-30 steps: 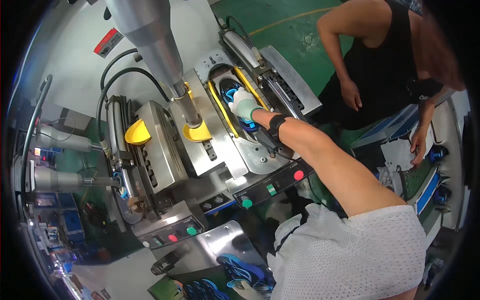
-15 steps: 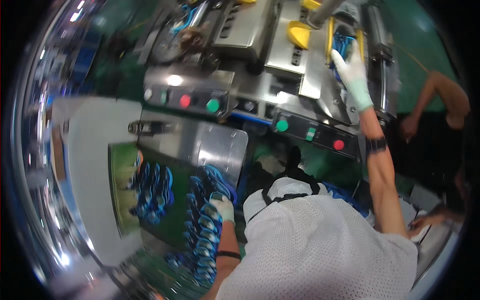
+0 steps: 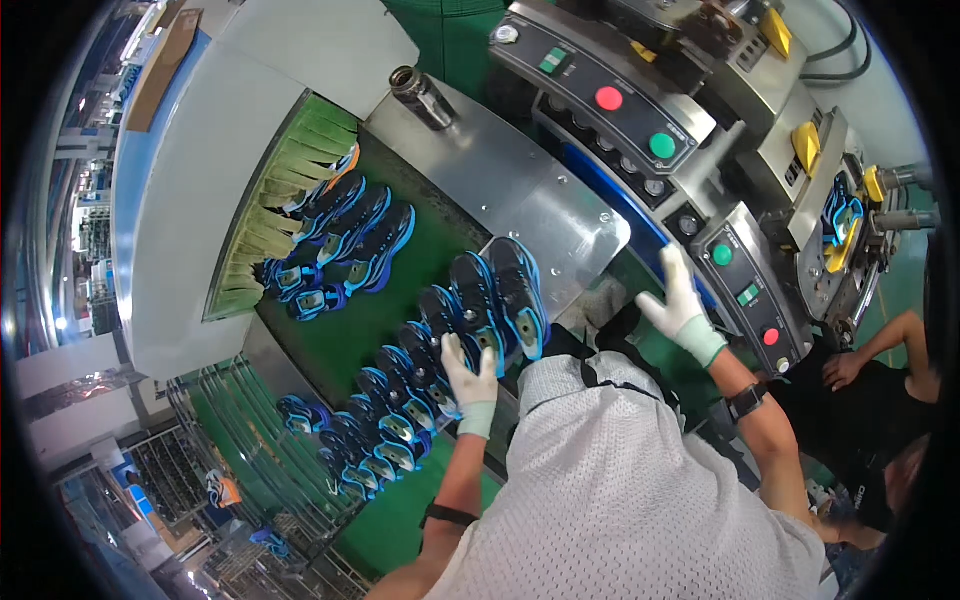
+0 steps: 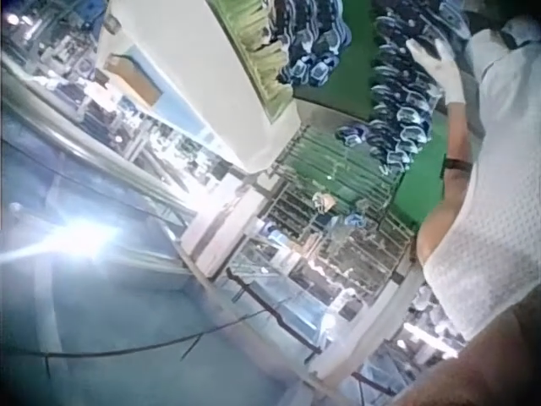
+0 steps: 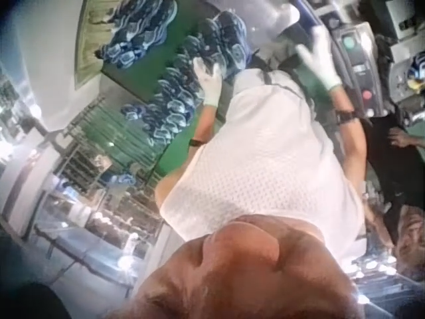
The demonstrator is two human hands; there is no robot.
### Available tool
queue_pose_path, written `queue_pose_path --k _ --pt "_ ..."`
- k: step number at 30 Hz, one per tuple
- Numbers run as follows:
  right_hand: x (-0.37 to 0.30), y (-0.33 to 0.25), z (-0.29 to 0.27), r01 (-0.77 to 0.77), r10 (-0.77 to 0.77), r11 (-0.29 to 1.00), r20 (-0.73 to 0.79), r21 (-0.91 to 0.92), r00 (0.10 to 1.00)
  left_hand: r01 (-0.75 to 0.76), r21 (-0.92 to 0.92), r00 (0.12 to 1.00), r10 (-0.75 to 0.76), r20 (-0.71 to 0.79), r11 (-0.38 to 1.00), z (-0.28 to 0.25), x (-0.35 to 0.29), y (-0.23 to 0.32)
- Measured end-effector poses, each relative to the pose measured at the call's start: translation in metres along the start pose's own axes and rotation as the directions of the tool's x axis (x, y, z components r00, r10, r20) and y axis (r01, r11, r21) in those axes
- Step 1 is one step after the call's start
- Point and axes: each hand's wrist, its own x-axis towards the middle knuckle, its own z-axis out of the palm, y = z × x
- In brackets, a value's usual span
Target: Operating a shoe lasting machine and placing finished uppers onto a conveyor belt.
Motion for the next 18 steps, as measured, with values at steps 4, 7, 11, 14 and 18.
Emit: queue_pose_path --k 4,7,11,14,18 --pt "0.027 -0.125 0.081 -0.388 0.119 0.780 0.493 0.491 0.862 0.191 -0.055 0.978 -0.185 0.095 0.980 0.048 0.041 -0.042" --pt "0.022 -0.162 0.229 -0.132 0.090 0.981 0.264 0.146 0.960 0.246 -0.332 0.969 -0.218 0.117 0.911 0.032 0.045 -0.086" --pt "0.014 -0.177 0.247 -0.290 0.206 0.885 0.252 0.365 0.945 -0.050 0.112 0.999 0.050 0.007 0.992 -0.003 0.050 -0.118" --pt "0.027 -0.160 0.194 -0.541 0.461 0.695 0.284 0.474 0.841 0.176 0.294 0.896 -0.276 0.347 0.939 -0.002 0.112 -0.102" --pt "0.011 -0.091 0.177 -0.360 0.452 0.646 0.043 0.673 0.891 0.122 0.181 0.804 -0.204 0.559 0.976 0.010 0.140 -0.032"
